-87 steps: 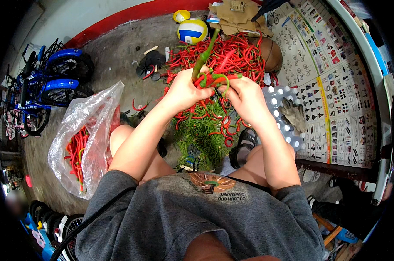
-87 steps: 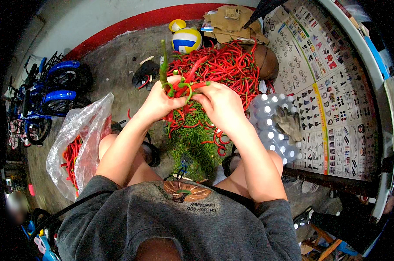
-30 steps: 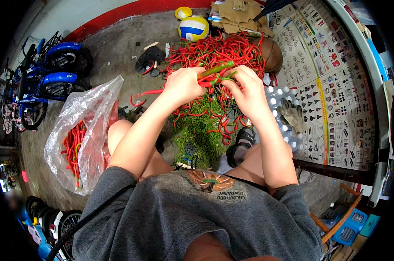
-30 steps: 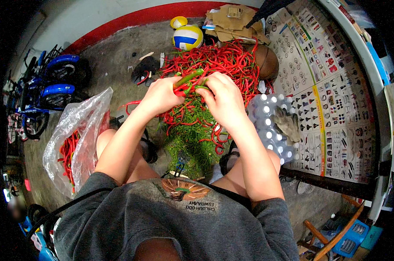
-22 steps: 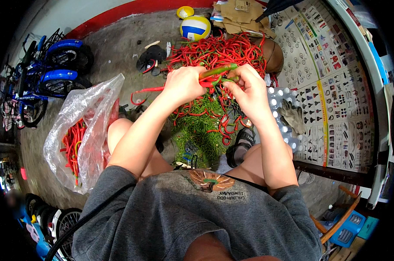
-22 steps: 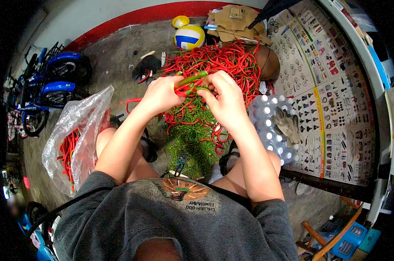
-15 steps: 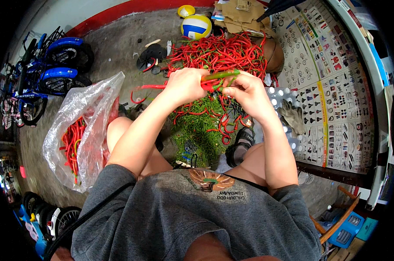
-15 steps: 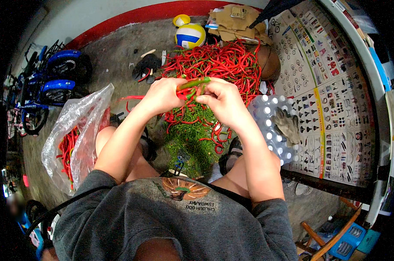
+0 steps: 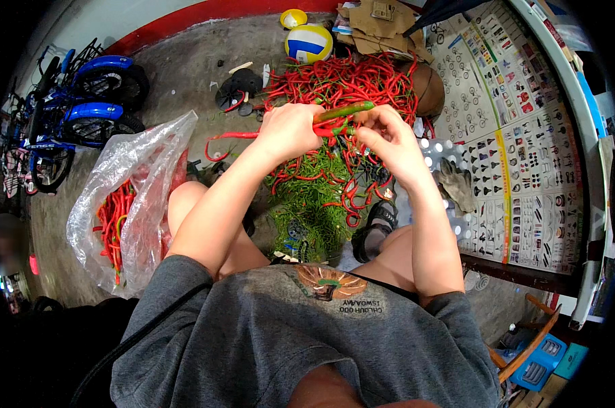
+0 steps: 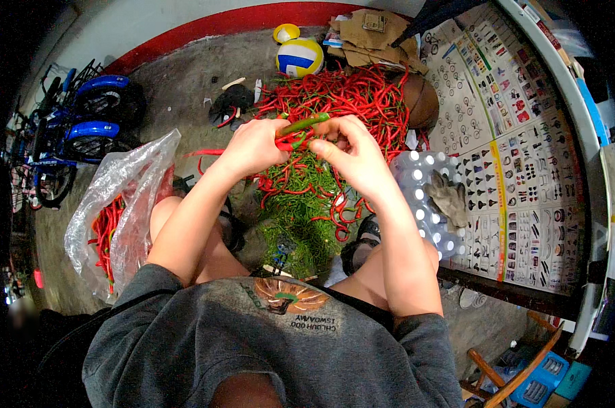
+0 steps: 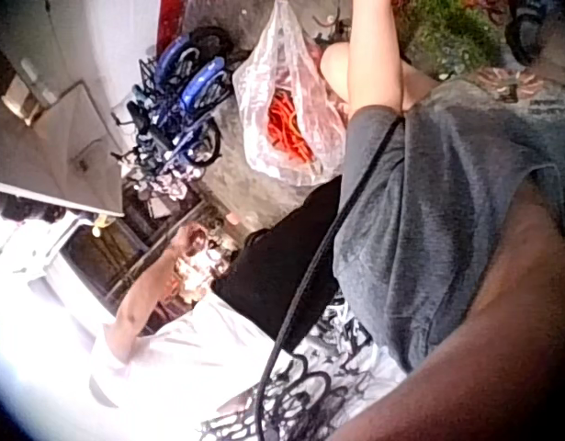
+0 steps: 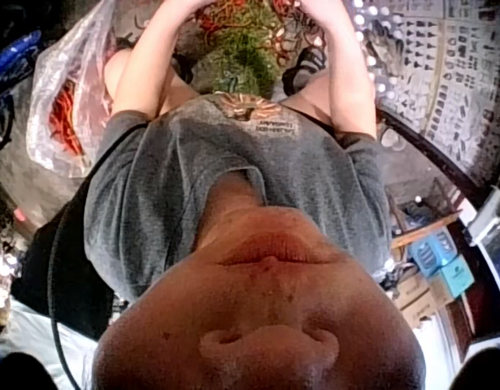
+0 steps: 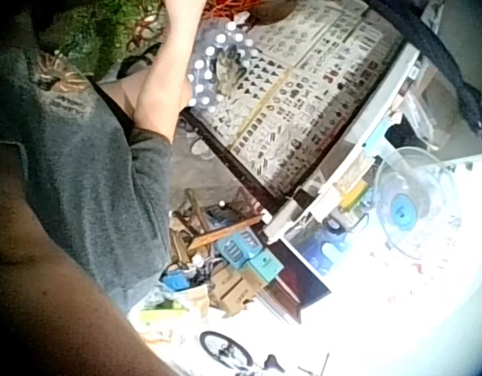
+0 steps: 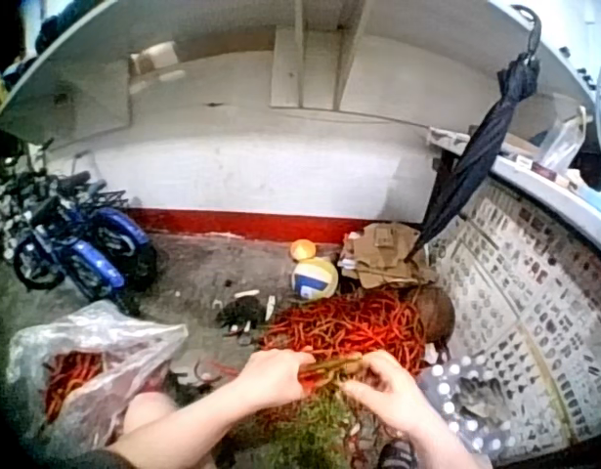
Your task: The person sorts red peppers by hand, picking up bunches from a pile on the floor and placing them into a large plastic bag.
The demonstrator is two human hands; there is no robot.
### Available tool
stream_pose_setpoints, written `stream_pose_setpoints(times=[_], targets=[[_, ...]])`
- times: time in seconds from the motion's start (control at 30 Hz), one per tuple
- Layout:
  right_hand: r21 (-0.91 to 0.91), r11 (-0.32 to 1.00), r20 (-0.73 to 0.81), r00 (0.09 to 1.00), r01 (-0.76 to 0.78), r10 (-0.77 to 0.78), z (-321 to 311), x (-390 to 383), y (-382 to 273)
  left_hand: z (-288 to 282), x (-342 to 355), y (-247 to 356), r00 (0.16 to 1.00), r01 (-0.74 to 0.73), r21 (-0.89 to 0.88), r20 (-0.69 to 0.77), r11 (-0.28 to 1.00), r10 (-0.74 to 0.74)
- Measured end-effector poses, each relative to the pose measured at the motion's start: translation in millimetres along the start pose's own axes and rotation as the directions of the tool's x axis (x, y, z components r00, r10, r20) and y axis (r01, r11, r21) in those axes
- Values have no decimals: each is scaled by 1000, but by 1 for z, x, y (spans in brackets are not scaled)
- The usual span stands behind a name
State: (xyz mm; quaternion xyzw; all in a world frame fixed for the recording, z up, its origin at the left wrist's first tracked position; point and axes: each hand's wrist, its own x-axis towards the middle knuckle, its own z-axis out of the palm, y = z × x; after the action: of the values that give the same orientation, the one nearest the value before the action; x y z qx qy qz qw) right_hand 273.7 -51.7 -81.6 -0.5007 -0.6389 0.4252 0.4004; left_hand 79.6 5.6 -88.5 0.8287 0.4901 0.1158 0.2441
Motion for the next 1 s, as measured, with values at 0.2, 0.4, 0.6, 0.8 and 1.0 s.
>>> stream_pose_setpoints(times=[0.2, 0.4, 0.6, 0.8, 1.0], targets=[[-167, 980, -129, 983, 110, -133, 18, 2, 1, 6, 0, 7, 1000, 9, 94, -24, 996, -6], [-626, 688, -181, 790, 366, -585, 33, 5, -3, 11, 4, 4, 994, 110, 28, 16, 994, -110], [-825, 450, -119, 673, 342, -730, 33, 6, -6, 15, 4, 5, 987, 149, -180, 92, 972, -134], [-395, 919, -270, 956, -5, -111, 33, 2, -12, 17, 5, 0, 961, 109, 124, -266, 986, -73], [-403, 915, -285, 954, -32, -92, 36, 4, -1, 10, 2, 7, 911, 116, 392, -408, 913, 59]])
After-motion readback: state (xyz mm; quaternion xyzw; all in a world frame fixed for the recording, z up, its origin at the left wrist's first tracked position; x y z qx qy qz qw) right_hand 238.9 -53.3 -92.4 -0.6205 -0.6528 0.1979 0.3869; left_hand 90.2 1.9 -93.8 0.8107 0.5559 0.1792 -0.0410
